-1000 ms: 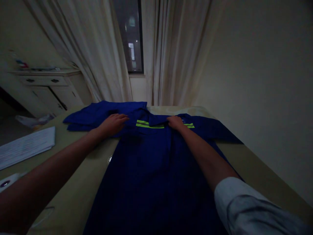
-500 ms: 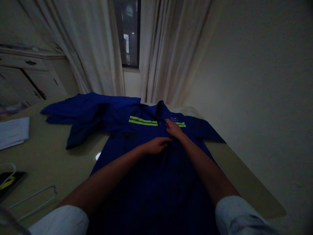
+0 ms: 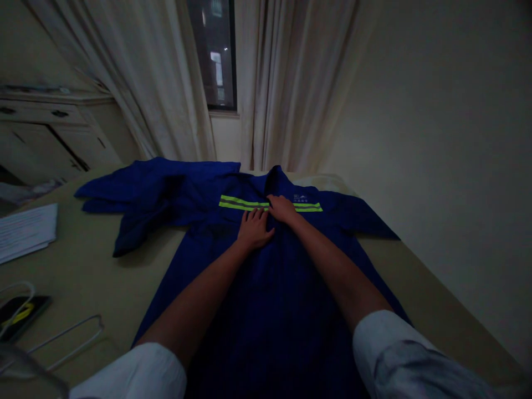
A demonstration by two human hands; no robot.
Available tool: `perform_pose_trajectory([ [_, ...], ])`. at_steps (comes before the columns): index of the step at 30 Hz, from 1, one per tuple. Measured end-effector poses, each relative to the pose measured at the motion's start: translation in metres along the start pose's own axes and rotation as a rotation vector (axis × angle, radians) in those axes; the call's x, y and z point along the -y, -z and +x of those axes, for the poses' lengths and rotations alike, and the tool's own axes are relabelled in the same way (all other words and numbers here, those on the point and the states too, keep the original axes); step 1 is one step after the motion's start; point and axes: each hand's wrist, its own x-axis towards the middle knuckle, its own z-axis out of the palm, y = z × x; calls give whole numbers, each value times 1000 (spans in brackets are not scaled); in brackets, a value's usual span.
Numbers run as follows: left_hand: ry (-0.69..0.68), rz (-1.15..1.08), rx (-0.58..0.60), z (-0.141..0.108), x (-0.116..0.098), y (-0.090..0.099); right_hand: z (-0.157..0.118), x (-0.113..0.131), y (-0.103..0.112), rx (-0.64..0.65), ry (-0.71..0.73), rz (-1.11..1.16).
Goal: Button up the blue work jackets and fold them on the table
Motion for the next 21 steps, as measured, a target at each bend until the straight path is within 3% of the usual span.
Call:
perform_pose_trajectory([
  [6, 15, -51, 15, 2, -2, 5, 3, 1, 6, -19, 56, -90],
  [12, 2, -78, -14, 3, -2, 4, 7, -7, 4, 31, 230, -166],
  [21, 9, -73, -32, 3, -2, 6, 4, -12, -8, -24, 99, -11],
])
